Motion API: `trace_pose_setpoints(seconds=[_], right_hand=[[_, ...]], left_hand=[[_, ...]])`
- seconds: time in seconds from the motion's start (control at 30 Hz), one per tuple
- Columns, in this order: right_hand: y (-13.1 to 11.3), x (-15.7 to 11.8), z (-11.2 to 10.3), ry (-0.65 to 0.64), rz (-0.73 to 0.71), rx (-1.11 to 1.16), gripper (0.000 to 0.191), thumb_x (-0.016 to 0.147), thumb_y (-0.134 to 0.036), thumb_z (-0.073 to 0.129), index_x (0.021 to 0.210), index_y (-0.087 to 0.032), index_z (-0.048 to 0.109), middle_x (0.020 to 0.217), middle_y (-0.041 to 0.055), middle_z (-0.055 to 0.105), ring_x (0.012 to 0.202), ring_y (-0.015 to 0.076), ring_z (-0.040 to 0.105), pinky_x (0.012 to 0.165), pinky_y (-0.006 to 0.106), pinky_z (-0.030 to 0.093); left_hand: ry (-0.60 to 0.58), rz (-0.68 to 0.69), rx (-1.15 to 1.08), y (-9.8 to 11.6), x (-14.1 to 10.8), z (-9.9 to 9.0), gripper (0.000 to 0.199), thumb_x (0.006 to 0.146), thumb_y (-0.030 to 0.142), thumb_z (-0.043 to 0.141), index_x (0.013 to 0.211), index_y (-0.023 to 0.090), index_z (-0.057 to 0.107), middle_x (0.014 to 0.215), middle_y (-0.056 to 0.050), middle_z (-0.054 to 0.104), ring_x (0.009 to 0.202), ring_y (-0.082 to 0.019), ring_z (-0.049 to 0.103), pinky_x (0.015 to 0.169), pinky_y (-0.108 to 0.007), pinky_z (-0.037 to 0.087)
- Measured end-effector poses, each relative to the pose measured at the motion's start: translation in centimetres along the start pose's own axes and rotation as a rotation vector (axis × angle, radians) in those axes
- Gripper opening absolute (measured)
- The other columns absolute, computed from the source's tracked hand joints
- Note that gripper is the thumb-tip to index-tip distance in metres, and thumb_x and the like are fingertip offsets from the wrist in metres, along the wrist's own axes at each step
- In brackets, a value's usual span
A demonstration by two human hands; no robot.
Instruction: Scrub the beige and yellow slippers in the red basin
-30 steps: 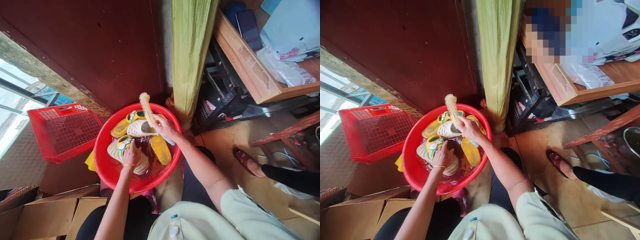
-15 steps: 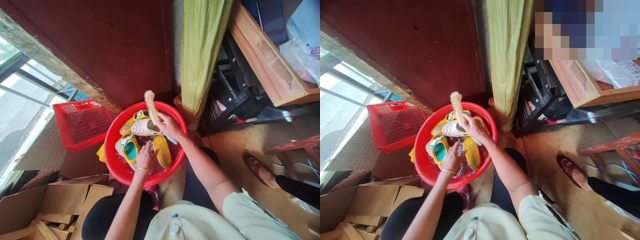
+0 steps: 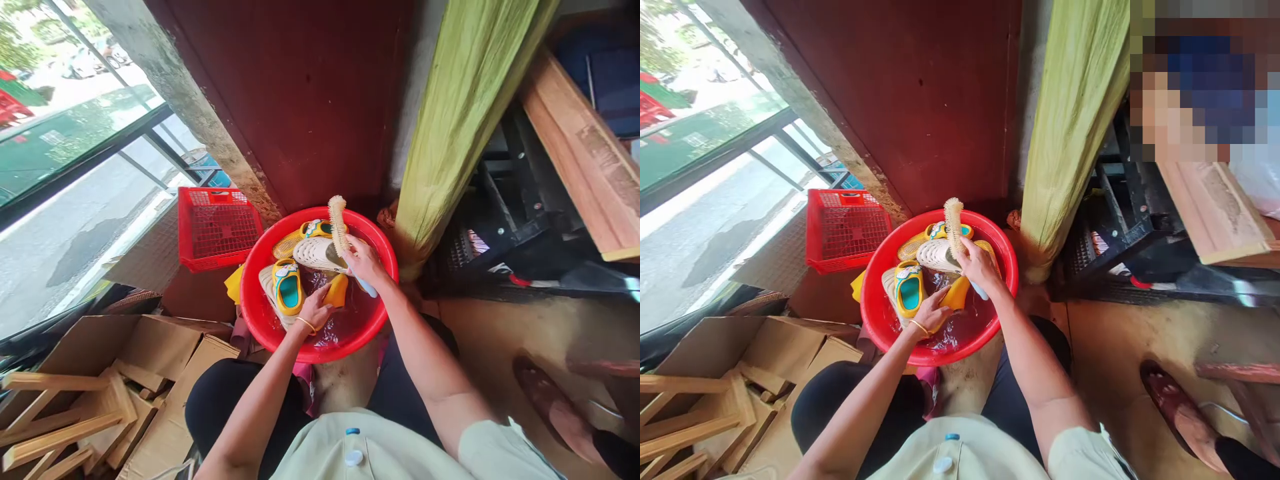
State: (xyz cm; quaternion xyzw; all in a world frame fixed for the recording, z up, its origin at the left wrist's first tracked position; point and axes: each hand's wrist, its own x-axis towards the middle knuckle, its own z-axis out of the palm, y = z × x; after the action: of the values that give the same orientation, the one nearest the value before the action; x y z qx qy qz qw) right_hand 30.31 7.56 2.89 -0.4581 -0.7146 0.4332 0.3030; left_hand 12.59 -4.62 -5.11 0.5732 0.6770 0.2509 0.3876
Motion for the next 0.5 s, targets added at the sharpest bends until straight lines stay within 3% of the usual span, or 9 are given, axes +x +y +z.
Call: trace_pose_setpoints(seconds=[0.13,0.2,0.33,0.4,0.5], right_hand=[[-0.2,-0.1,0.6,-0.016,0.026,-0.044,0.054,0.100,-0.035,0.050,0.151,-0.019,0.050,0.111,0.0082,0.076,0.058,0.0133,0.068,0.063,0.025,0.055],[-0.1,-0.1,0.9,-0.008,0.008,-0.099,0.053,0.100,-0.033,0.049,0.151,-0.017,0.050,0.110,0.0093,0.076,0.063,0.0155,0.070,0.070,0.028,0.056],[-0.4,-1.1,3.0,0.021,-0.161,-0.251,0.049,0.100,-0.023,0.047,0.148,-0.018,0.053,0.129,0.0126,0.071,0.107,0.0227,0.070,0.096,0.033,0.053],[-1.0,-2.3,4.9,-0.049,-0.254,-0.347,0.048,0.102,-0.023,0.043,0.148,-0.020,0.053,0.130,0.0127,0.070,0.114,0.0232,0.067,0.098,0.033,0.052],[-2.0,-4.0,7.6,-0.247,-0.344,-0.541,0.049,0.104,-0.026,0.040,0.153,-0.028,0.049,0.121,0.0126,0.070,0.096,0.0225,0.072,0.085,0.032,0.055]], left_hand=[[0.031,-0.033,-0.236,-0.2,-1.7,-4.2,0.074,0.066,0.026,0.070,0.138,0.014,0.064,0.130,-0.012,0.071,0.123,-0.036,0.063,0.110,-0.048,0.047],[0.069,-0.083,-0.399,-0.7,-2.5,-6.1,0.077,0.063,0.028,0.075,0.138,0.013,0.064,0.123,-0.013,0.074,0.118,-0.037,0.066,0.106,-0.050,0.050],[0.152,-0.139,-0.647,-1.8,-3.4,-9.4,0.081,0.059,0.031,0.085,0.136,0.015,0.066,0.116,-0.012,0.076,0.112,-0.038,0.069,0.098,-0.047,0.055],[0.219,-0.112,-0.679,-2.2,-3.5,-10.4,0.079,0.057,0.031,0.088,0.132,0.015,0.069,0.116,-0.012,0.076,0.113,-0.038,0.068,0.098,-0.045,0.055],[0.301,-0.090,-0.674,-3.0,-3.2,-10.9,0.068,0.056,0.032,0.088,0.119,0.013,0.075,0.110,-0.011,0.077,0.110,-0.039,0.069,0.096,-0.044,0.055]])
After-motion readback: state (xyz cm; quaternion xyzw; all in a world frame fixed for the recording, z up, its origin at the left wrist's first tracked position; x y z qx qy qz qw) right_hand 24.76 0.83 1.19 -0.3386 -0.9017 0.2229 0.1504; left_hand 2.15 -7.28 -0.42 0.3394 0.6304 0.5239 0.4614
